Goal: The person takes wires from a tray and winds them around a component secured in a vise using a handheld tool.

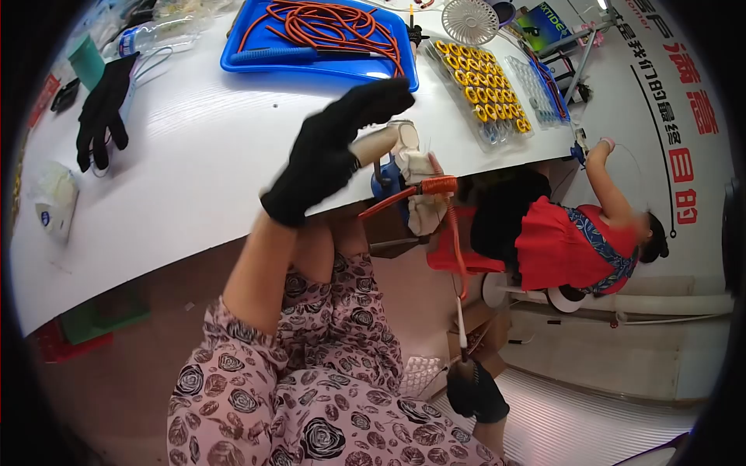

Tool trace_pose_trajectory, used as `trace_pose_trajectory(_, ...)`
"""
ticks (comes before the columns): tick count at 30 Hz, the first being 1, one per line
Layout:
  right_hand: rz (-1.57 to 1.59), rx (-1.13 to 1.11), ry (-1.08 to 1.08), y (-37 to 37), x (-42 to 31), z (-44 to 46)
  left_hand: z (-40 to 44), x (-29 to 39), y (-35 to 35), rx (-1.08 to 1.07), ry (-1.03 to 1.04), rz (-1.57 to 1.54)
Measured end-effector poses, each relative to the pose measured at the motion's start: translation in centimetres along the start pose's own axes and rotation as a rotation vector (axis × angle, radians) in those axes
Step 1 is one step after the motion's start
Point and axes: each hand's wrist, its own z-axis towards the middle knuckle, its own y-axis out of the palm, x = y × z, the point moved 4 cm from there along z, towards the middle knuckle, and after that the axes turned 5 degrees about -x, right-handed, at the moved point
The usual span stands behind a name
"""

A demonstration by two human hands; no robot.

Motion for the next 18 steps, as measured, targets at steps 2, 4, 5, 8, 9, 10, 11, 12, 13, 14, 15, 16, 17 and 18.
trace_pose_trajectory(2, -0.496, -0.243, -0.260, -0.2, 0.8, -2.6, -4.2, 0.3, 3.5, 0.116, 0.085, 0.401)
trace_pose_trajectory(4, -0.572, -0.238, -0.265, -1.2, 0.5, -2.5, -6.7, 0.7, 8.6, -0.219, 0.500, 0.911)
trace_pose_trajectory(5, -0.646, -0.219, -0.257, -1.0, 0.6, -2.4, -7.6, -0.7, 10.4, -0.313, 0.545, 0.929)
trace_pose_trajectory(8, -0.043, 0.265, -0.548, -0.3, -0.7, -0.7, -7.8, -1.3, 12.1, -0.469, 0.504, 0.952)
trace_pose_trajectory(9, -0.026, 0.214, -0.862, 0.5, -1.7, -1.4, -7.6, -1.2, 12.3, -0.535, 0.413, 0.947)
trace_pose_trajectory(10, -0.030, 0.216, -0.865, 1.1, -2.2, -1.4, -7.6, -1.1, 12.2, -0.530, 0.414, 0.945)
trace_pose_trajectory(11, -0.270, 0.218, -1.002, 2.2, -2.9, -1.9, -7.7, -0.3, 11.6, -0.390, 0.505, 0.896)
trace_pose_trajectory(12, -0.515, 0.219, -1.132, 3.2, -3.5, -2.5, -7.8, 0.5, 10.8, -0.250, 0.593, 0.842)
trace_pose_trajectory(13, -0.765, 0.217, -1.253, 4.1, -3.9, -3.0, -7.9, 0.9, 9.0, -0.125, 0.535, 0.607)
trace_pose_trajectory(14, -0.765, 0.223, -1.252, 3.5, -4.6, -2.2, -7.9, 1.4, 6.8, -0.003, 0.469, 0.372)
trace_pose_trajectory(15, -0.827, 0.335, -1.265, 2.4, -5.7, -1.0, -6.8, 0.7, 5.0, 0.181, 0.295, 0.217)
trace_pose_trajectory(16, -0.888, 0.449, -1.275, 1.3, -6.4, -0.4, -6.7, 0.0, 3.8, 0.412, 0.316, -0.549)
trace_pose_trajectory(17, -0.887, 0.455, -1.275, 2.2, -6.3, -0.5, -5.1, 0.2, 2.3, 0.527, 0.241, -0.807)
trace_pose_trajectory(18, -0.795, 0.309, -1.084, 4.1, -5.9, 0.2, -2.9, -1.4, 0.8, 0.348, 0.251, -1.110)
